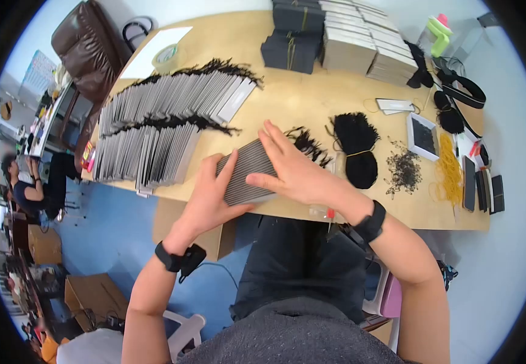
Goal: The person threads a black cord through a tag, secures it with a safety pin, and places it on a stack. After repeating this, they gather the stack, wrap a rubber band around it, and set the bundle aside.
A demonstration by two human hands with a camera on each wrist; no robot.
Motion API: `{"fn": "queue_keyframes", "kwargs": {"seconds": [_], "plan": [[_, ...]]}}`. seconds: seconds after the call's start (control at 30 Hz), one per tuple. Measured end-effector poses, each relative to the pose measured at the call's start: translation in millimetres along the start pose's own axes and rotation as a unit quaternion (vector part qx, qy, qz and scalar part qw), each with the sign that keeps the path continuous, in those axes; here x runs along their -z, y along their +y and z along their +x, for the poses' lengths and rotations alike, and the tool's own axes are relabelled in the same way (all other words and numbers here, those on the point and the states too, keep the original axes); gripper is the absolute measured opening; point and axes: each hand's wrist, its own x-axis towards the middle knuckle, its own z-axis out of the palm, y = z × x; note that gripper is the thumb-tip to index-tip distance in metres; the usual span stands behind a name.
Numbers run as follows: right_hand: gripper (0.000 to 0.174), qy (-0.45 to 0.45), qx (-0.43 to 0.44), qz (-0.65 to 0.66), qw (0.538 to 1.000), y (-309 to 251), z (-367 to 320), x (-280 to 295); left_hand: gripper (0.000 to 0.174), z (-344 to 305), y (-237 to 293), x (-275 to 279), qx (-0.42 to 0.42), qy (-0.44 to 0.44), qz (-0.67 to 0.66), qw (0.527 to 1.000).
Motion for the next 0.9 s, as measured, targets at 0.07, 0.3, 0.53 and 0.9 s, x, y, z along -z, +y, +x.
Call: {"fn": "queue_keyframes", "kwargs": {"seconds": [0.07, 0.3, 0.53, 0.9], "plan": [[0.097, 0.065, 0.002, 0.09, 0.994, -8, -8, 36, 0.119, -2, -6, 21, -0.041, 0.027, -0.025, 0.998], [0.084, -0.018, 0.02, 0.371, 0.928, -23, -21, 70, 0.126, -9, 33, 116, -0.145, 0.0, -0.044, 0.988], [0.038, -0.222, -0.045, 0.47, 0.853, -37, -60, 66, 0.13, -38, 48, 124, -0.131, -0.034, -0.066, 0.989], [0.028, -0.125, -0.118, 0.345, 0.923, -14, -130, 96, 0.129, -54, 71, 104, -0.135, -0.005, -0.123, 0.983]]}}
